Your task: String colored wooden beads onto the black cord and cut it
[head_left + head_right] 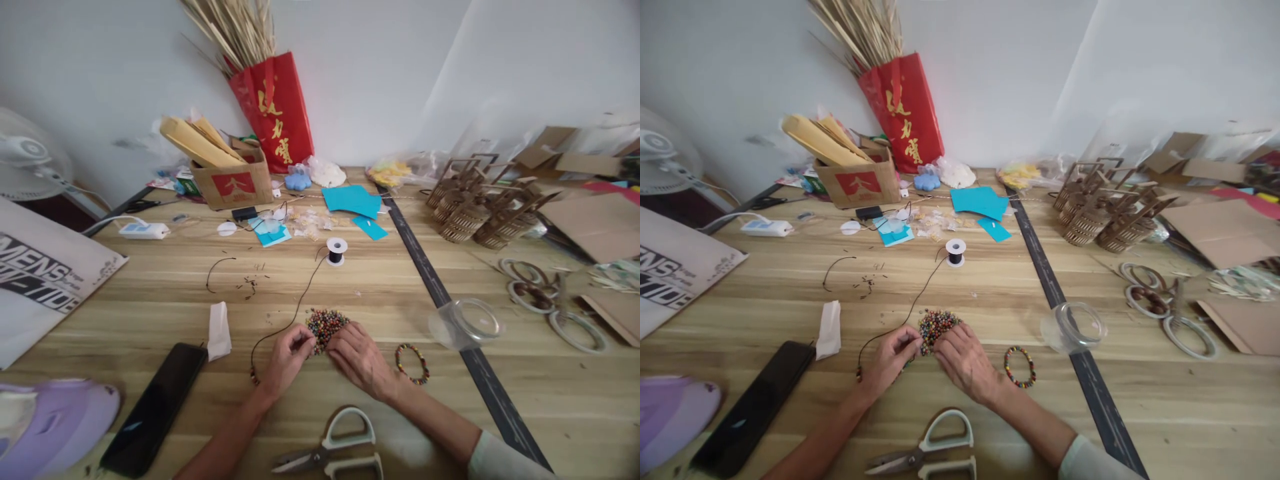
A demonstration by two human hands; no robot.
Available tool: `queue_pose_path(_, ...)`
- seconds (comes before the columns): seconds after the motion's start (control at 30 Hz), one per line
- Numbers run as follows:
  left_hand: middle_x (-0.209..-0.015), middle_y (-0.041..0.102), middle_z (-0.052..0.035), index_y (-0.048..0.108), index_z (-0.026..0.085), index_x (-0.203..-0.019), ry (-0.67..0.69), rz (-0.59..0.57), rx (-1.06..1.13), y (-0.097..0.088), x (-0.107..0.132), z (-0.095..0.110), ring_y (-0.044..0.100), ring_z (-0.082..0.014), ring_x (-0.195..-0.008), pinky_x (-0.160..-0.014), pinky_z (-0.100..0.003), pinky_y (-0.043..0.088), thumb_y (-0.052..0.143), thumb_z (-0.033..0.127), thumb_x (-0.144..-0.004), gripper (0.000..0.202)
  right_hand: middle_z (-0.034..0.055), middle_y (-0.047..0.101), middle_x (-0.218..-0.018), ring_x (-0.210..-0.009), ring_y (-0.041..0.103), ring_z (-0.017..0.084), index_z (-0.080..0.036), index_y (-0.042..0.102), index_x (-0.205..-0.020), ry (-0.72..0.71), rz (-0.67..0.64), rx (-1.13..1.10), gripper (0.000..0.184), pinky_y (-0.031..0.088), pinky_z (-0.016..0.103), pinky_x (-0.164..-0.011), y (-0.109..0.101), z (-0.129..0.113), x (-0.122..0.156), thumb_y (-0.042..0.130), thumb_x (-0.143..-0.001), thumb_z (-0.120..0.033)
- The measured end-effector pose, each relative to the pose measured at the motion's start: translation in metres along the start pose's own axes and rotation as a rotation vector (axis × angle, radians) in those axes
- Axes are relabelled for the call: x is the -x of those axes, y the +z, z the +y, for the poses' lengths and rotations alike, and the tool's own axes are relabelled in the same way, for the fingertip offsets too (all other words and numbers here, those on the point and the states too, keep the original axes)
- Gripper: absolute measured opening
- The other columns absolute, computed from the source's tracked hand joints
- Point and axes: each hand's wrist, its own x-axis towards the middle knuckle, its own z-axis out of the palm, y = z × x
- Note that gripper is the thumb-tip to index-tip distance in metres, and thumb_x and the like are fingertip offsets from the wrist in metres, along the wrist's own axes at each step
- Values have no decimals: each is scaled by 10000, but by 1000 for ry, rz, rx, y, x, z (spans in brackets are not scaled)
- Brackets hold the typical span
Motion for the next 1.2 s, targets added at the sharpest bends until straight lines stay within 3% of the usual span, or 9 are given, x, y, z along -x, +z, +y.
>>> queue_pose_path(0.17, -618, 558, 9, 580, 168, -701, 33, -42, -66, 5, 2, 3, 520, -138, -604, -594, -223, 417, 554, 304, -804, 172, 69, 644, -898, -850, 576, 187, -198, 556, -980, 89, 235, -218, 90, 476, 335, -782, 4, -3, 1, 488, -936, -157)
queue_pose_path(0.33, -674, 651, -20, 635, 173, -718, 36, -76, -161, 10, 3, 5, 582, -166, -647, -632, -243, 459, 577, 294, -780, 147, 63, 638, -861, -814, 603, 171, -194, 567, -952, 167, 340, -357, 64, 504, 291, -736, 4, -3, 1, 506, -934, -188)
queue_pose_path(0.5, -716, 700, -41, 672, 174, -742, 35, -55, -193, 15, 3, 4, 637, -196, -695, -682, -277, 503, 579, 295, -773, 156, 70, 633, -880, -848, 592, 175, -186, 581, -964, 154, 295, -435, 84, 501, 298, -755, 1, -1, 3, 500, -944, -179)
queue_pose_path(0.77, -733, 709, -60, 687, 181, -762, 140, 50, -238, 18, 6, -4, 645, -210, -701, -707, -301, 527, 586, 346, -800, 197, 72, 639, -869, -840, 596, 177, -178, 581, -962, 140, 273, -386, 87, 500, 303, -754, 4, 1, 4, 495, -955, -188)
queue_pose_path(1.2, -709, 701, -47, 684, 177, -749, 181, 32, -224, 16, 9, -5, 635, -193, -674, -659, -265, 502, 578, 281, -809, 160, 64, 638, -839, -814, 594, 165, -172, 588, -918, 139, 255, -497, 60, 496, 284, -736, 2, 0, 2, 531, -933, -182)
